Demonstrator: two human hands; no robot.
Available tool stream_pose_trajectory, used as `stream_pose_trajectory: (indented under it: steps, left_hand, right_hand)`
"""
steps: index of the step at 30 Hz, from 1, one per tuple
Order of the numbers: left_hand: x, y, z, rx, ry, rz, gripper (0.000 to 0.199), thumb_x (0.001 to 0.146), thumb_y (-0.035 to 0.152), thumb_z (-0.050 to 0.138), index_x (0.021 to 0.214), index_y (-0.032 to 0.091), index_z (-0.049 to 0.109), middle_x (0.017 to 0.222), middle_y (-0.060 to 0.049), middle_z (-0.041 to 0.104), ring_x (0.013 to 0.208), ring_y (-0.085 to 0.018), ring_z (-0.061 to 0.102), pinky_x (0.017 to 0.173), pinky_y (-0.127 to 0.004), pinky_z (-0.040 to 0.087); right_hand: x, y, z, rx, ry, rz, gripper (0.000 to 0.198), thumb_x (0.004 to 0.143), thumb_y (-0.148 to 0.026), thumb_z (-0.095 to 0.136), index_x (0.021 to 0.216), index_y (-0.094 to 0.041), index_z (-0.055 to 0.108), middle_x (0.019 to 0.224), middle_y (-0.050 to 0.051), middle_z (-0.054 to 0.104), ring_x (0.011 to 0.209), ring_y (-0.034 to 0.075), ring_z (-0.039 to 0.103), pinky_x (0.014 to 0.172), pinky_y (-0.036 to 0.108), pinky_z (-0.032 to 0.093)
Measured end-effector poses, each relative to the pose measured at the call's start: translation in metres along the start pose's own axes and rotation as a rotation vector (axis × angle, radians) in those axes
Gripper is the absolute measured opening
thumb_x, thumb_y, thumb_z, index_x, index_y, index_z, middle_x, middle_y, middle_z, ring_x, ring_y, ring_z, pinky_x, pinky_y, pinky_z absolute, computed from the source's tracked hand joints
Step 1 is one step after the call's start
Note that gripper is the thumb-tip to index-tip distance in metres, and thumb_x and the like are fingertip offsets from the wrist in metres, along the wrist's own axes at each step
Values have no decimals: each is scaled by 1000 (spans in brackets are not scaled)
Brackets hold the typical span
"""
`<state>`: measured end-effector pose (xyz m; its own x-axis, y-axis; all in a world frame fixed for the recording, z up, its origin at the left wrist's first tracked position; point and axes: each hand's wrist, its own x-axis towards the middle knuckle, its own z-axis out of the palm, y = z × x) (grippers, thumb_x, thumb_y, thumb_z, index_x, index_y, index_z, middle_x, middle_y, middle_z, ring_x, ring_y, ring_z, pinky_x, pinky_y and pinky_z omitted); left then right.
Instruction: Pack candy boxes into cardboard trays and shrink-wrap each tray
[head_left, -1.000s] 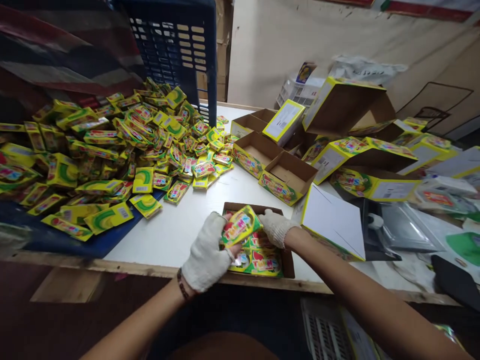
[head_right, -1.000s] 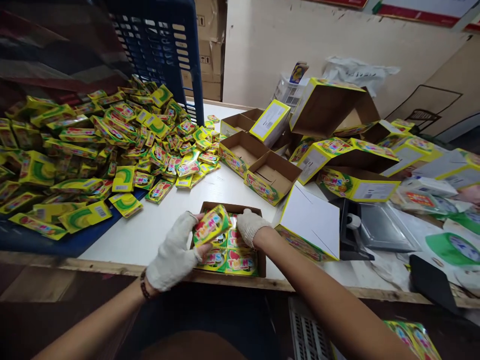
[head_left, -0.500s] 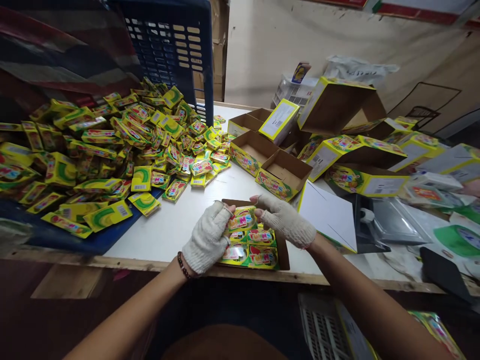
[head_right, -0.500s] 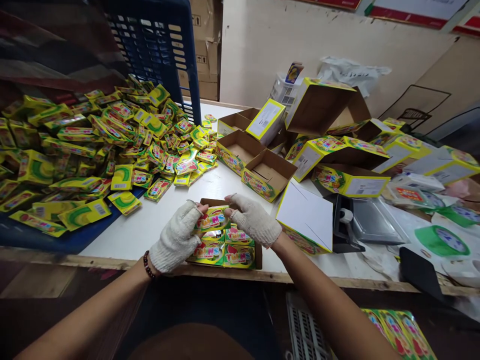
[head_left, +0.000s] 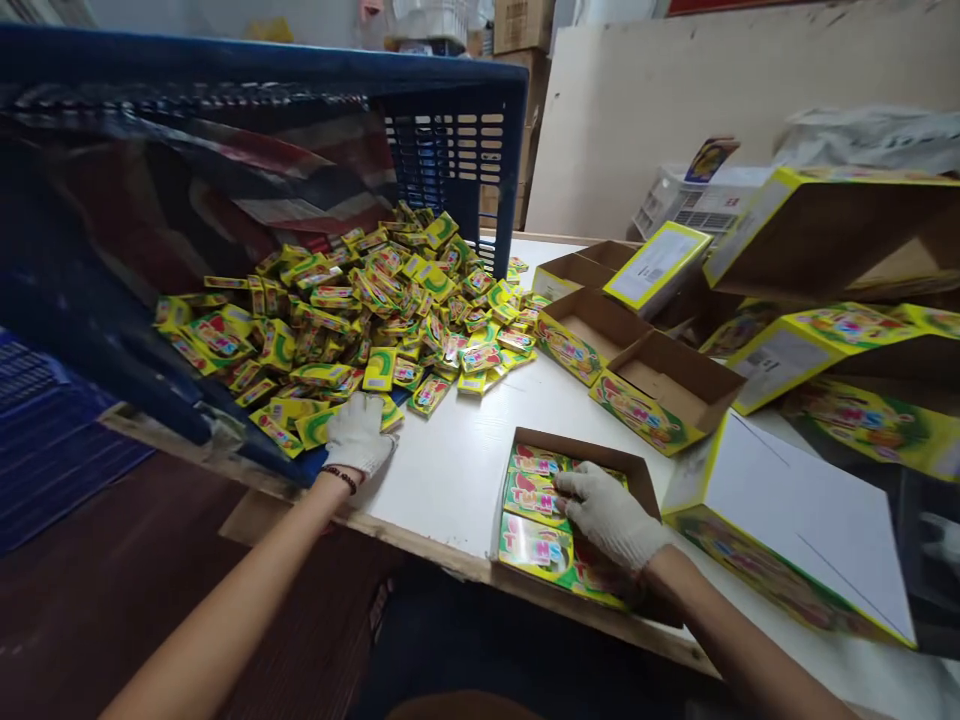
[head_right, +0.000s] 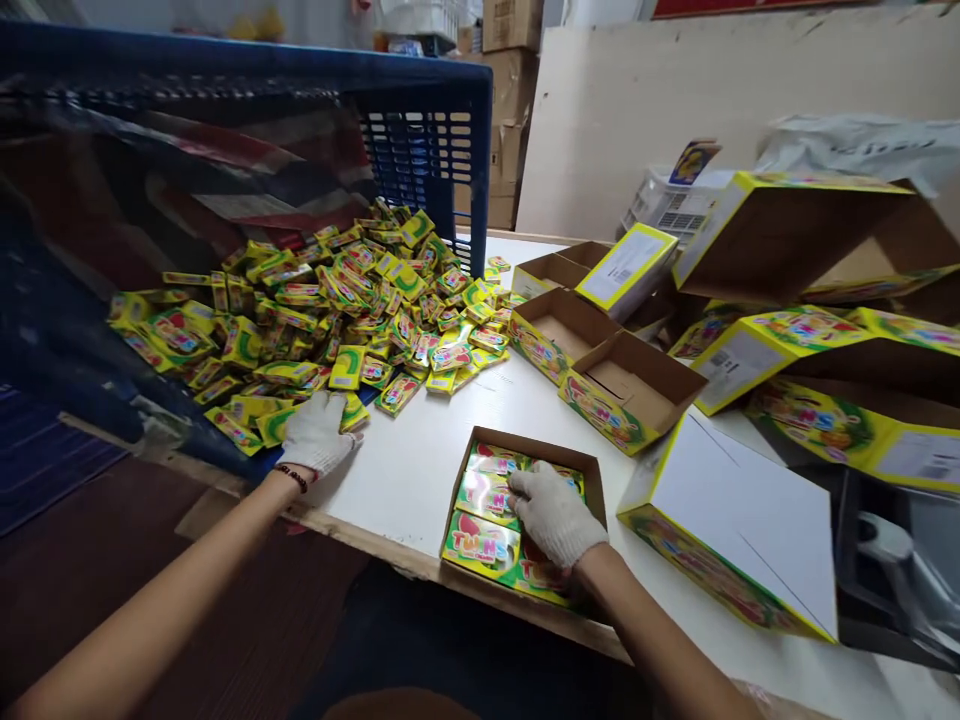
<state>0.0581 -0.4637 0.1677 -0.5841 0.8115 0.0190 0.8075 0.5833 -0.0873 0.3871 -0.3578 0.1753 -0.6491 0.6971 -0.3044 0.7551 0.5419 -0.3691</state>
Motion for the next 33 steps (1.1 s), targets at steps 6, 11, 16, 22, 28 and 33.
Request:
stream_pose_trajectory:
  steps: [6, 11, 16, 22, 28, 33]
  left_hand:
    - [14, -8, -14, -17, 34, 69, 29, 89, 32, 43, 103, 14, 62, 94, -13, 65, 90, -27, 61, 78, -36, 38]
    - [-15, 33, -40, -781, 140, 97, 37, 89, 52, 45, 91, 18, 59, 81, -3, 61, 78, -18, 58, 69, -28, 42]
    - [-57, 118, -42, -1590, -304, 291, 41, 85, 48, 54, 110, 16, 60, 101, -7, 67, 89, -19, 63, 77, -31, 52]
    - [-78, 135, -27, -878, 143, 764, 26, 91, 39, 49, 99, 19, 64, 96, -7, 68, 94, -22, 61, 88, -41, 47]
    - [-105, 135, -27, -409, 145, 1008, 30, 91, 42, 51, 77, 18, 63, 81, -5, 65, 91, -24, 59, 98, -53, 38]
    - [-89, 108, -6, -718, 329, 867, 24, 92, 36, 49, 101, 19, 63, 102, -9, 67, 103, -22, 60, 93, -38, 47]
  right_hand:
    - [-4, -2, -12, -55, -14, -57, 20, 89, -22, 49, 87, -16, 68, 94, 9, 59, 85, 19, 59, 80, 30, 44]
    - [-4, -9, -24, 439, 305, -27, 27, 86, -29, 51, 110, -19, 57, 110, 9, 64, 98, 21, 61, 87, 35, 48]
    - [0, -20, -31, 878, 314, -68, 38, 81, -45, 55, 109, -22, 45, 89, 1, 62, 60, 14, 55, 52, 27, 45]
    - [6, 12, -25, 455, 435, 29, 13, 82, -32, 51, 84, -21, 58, 76, -1, 62, 72, 17, 57, 68, 29, 45]
    - [29, -2, -4, 81, 319, 72, 19, 88, -23, 49, 88, -18, 68, 94, 7, 67, 86, 19, 60, 76, 27, 45]
    - [18, -11, 2, -61, 253, 3, 26, 93, -21, 43, 91, -17, 69, 109, 11, 61, 96, 19, 60, 84, 26, 46]
